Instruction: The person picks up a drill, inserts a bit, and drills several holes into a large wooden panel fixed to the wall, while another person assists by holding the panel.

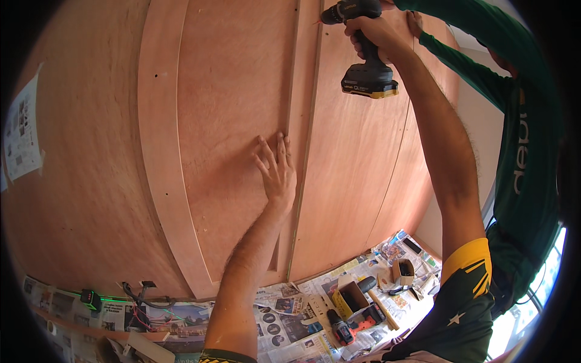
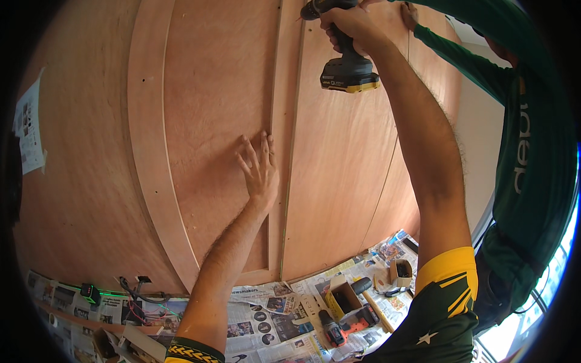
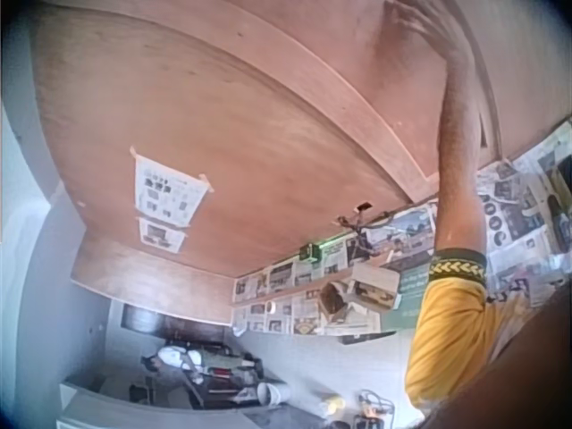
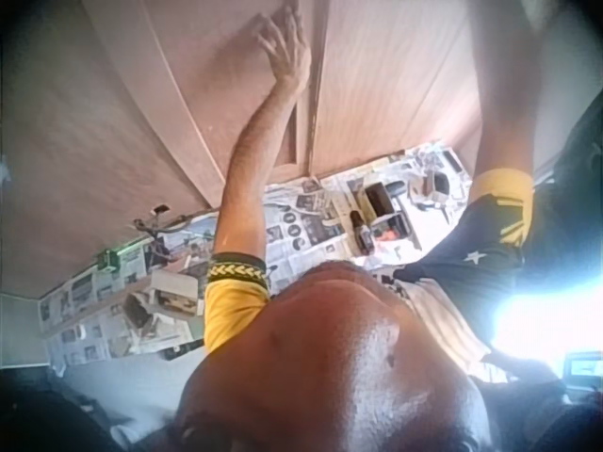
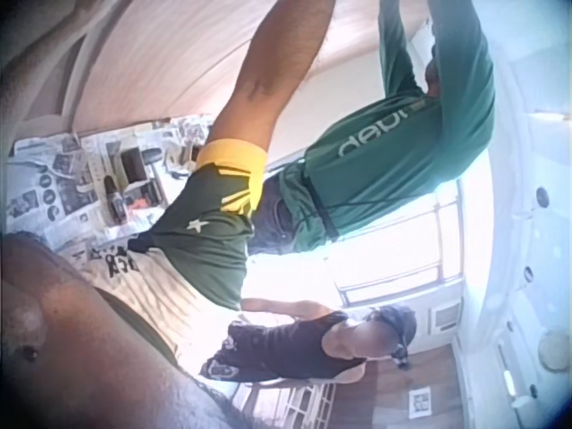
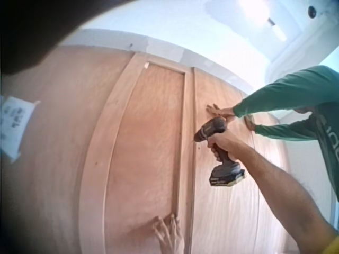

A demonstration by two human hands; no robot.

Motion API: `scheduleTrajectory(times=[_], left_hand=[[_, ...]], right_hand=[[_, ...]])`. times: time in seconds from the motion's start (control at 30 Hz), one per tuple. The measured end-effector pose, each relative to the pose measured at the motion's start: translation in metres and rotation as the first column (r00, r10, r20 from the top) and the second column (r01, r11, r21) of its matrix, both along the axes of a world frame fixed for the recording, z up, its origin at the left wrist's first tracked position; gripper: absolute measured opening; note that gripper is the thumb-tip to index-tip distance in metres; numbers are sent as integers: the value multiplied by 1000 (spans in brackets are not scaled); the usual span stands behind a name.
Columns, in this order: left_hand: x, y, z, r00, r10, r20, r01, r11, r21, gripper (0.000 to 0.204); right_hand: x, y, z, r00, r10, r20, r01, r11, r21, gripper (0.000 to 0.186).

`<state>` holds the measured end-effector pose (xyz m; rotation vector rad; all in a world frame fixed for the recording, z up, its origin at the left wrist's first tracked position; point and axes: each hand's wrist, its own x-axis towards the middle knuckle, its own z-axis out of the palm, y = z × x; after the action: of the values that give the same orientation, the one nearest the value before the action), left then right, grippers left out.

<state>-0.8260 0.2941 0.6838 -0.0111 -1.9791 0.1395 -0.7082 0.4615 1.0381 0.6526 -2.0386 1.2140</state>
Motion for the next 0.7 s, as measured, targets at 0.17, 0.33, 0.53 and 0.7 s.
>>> scheduleTrajectory(times=[0.17, 0.33, 0.53, 0.7], left_hand=[[8, 4, 5, 997, 30, 69, -29, 999, -15, 80], [-10, -10, -3, 990, -127, 66, 129, 991, -35, 119], [-12, -38, 3, 895, -417, 161, 428, 903, -41, 156], [-13, -45, 8, 882, -443, 160, 458, 886, -73, 151]], right_hand=[[-5, 3, 3, 1000, -24, -8, 24, 997, 69, 11], [1, -5, 11, 991, -40, 126, 46, 998, -47, 8], [1, -12, 10, 985, -88, 150, 99, 993, -70, 10], [-4, -11, 8, 983, -109, 149, 131, 980, -148, 10]])
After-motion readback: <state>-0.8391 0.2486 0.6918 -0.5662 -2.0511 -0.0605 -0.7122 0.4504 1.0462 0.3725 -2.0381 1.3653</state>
